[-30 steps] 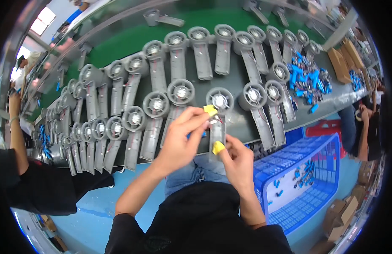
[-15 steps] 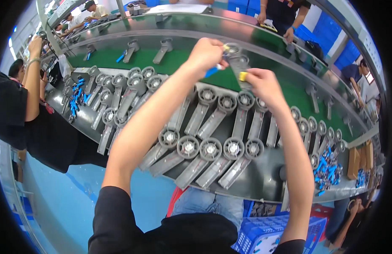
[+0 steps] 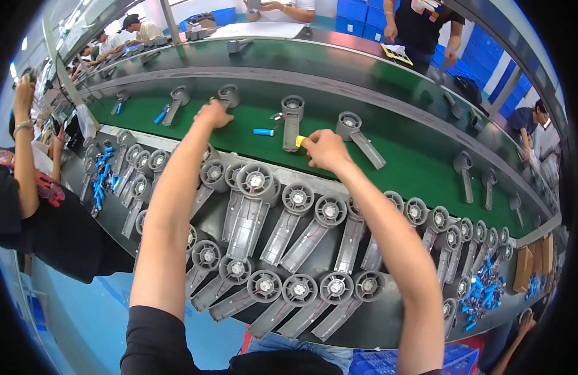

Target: The person assembles small electronic components and yellow switches into handheld fan casings by hand at an industrial manual assembly station.

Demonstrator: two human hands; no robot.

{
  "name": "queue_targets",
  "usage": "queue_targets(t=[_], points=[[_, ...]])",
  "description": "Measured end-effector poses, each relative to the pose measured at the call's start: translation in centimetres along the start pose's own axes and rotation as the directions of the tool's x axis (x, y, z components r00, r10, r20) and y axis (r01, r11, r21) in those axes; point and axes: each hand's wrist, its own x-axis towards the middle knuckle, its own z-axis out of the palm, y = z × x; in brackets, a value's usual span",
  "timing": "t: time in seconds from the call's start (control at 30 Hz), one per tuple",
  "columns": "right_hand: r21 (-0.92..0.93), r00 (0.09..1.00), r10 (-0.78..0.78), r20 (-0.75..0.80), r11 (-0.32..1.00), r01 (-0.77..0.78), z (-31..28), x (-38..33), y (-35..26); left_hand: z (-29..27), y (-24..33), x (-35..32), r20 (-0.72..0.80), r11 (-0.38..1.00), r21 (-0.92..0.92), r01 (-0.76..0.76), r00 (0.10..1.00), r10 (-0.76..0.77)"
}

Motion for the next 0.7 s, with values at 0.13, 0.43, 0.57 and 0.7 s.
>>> queue_targets(t=[0.13,0.43,0.57,0.7], points=[[-0.17,0.993,-0.115,0.028,0.978,0.118,-9.2,-7.1,1.7,2.3,-1.3,2.7,-0.088,0.995,0.001,-0.103,0.991,0.103],[-0.063,0.841,0.127,-0.526,0.98,-0.187,-27.3,-32.6,12.0,-8.8,-3.6,-10.7,-0.465,0.747,-0.322,-0.581,0.785,0.41],[-0.204,0.711,0.22,-0.668,0.865,-0.459,-28.0,-41.9,18.2,-11.5,2.2,-29.5,-0.509,0.701,-0.28,-0.656,0.721,0.471],[-0.276,0.766,0.208,-0.608,0.85,-0.45,-25.3,-44.6,22.1,-9.2,5.5,-42.4,-0.407,0.546,-0.274,-0.792,0.61,0.68]])
